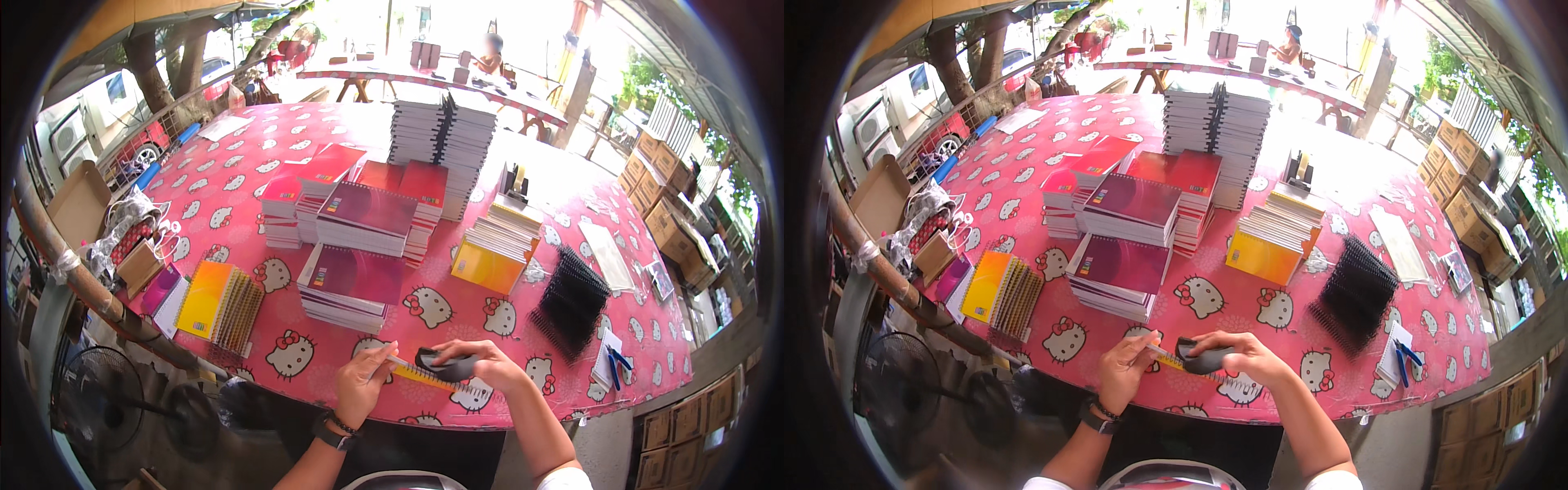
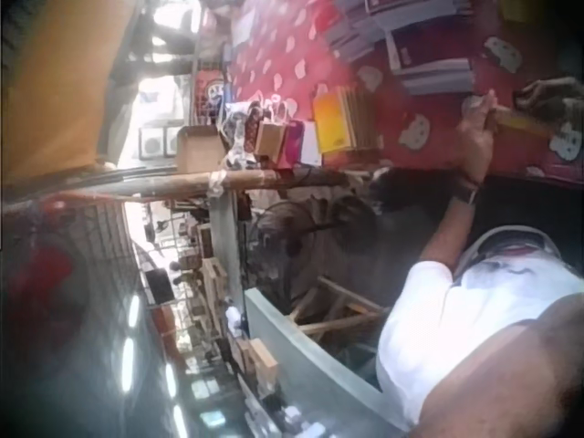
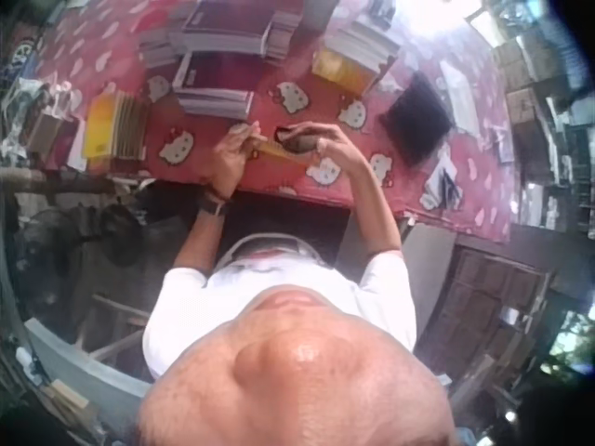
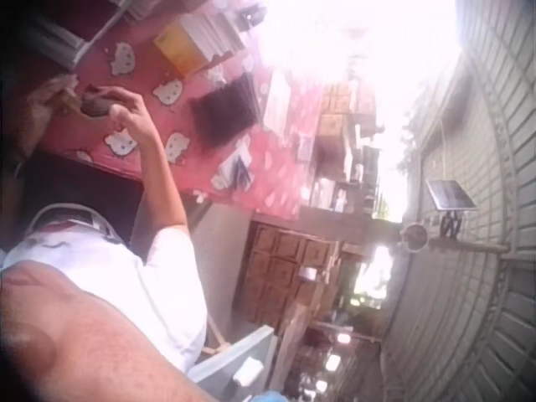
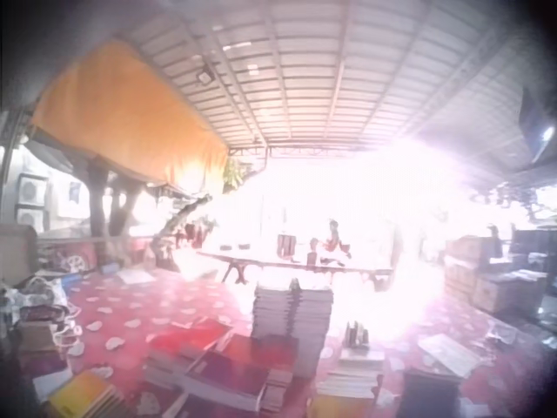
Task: The person inserts a spiral binding through the punched holes of a notebook cover and pages by hand, then crimps the ends of the wire.
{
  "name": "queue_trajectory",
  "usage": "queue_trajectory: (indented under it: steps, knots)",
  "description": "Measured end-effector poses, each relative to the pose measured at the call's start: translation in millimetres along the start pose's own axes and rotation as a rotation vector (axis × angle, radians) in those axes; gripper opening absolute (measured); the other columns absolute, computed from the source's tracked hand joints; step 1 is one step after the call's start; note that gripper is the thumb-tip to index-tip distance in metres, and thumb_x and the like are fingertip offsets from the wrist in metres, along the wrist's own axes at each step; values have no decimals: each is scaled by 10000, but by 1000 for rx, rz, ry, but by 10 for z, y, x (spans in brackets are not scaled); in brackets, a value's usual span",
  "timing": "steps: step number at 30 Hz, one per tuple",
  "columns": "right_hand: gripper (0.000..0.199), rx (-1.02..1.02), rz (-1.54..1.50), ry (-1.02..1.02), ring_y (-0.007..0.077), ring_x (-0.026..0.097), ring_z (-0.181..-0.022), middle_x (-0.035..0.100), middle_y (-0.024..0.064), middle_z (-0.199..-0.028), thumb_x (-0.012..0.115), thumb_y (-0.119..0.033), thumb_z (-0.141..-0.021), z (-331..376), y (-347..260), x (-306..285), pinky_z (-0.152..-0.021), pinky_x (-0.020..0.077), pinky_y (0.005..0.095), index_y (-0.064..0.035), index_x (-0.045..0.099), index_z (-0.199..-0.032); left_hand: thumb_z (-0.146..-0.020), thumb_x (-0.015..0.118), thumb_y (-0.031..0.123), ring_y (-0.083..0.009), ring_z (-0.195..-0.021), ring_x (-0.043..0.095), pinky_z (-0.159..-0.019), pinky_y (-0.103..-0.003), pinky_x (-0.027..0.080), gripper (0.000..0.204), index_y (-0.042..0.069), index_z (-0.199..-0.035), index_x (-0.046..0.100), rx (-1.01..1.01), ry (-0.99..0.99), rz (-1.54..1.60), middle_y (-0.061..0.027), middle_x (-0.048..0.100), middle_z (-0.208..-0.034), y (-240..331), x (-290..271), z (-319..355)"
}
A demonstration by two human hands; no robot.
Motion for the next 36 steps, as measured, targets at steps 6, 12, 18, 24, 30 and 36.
queue_trajectory:
  steps: [6, 12, 18, 24, 30, 36]
  knots:
    - [510, 32, -179, -55, 293, 511, -1151, 601, 165, -1162, 705, -455, -777, -64, -31, 68, -977, 391, 389, -59, 671, -1096, -819, 631, -79, -72, -732, 587, -620, -213, 492, 390, 97, -1165, 661, 29, 11, 11, -58, 668, -944, 46, 18, -10]
    - [533, 76, 749, 245, 346, 420, -1218, 528, 162, -1256, 748, -418, -749, 15, 34, -403, -1006, 374, 435, -96, 618, -1154, -788, 658, -64, -128, -777, 634, -644, -250, 521, 416, 122, -1160, 663, 28, -68, 5, -75, 668, -952, 62, 61, -25]
    - [406, -206, 691, 246, 302, 517, -1088, 584, 124, -1146, 760, -168, -735, 83, -756, 27, -917, 440, 393, -74, 608, -1100, -794, 668, -40, -123, -763, 631, -675, -253, 514, 352, 92, -1119, 679, -8, -189, 79, -76, 666, -923, 307, 228, -118]
    - [336, -201, 641, 303, 269, 602, -861, 621, 102, -964, 740, -95, -752, 174, -709, 220, -739, 510, 344, -43, 629, -1065, -822, 670, -32, -95, -812, 629, -725, -221, 507, 173, 14, -988, 686, -194, -166, 487, -57, 672, -867, 240, 368, -94]
    - [314, -300, 532, 376, 278, 604, -790, 601, 96, -896, 707, -80, -778, 171, -843, 274, -702, 506, 345, -47, 616, -1076, -841, 661, -32, -86, -855, 622, -736, -218, 509, 110, -16, -950, 671, -206, -129, 581, -50, 670, -875, 311, 272, -50]
    - [238, -256, 387, 369, 218, 605, -707, 574, 90, -829, 723, -129, -802, 156, -860, 327, -616, 501, 310, -31, 606, -984, -809, 683, -15, -123, -798, 641, -699, -246, 514, 127, 13, -931, 660, -58, -116, 339, -63, 672, -878, 409, 195, -6]
Point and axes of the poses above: each hand's wrist, its own z-axis away from the middle knuckle, its own x-axis out of the palm, y = z × x, the point moved 10 cm from there along -z, towards the middle knuckle
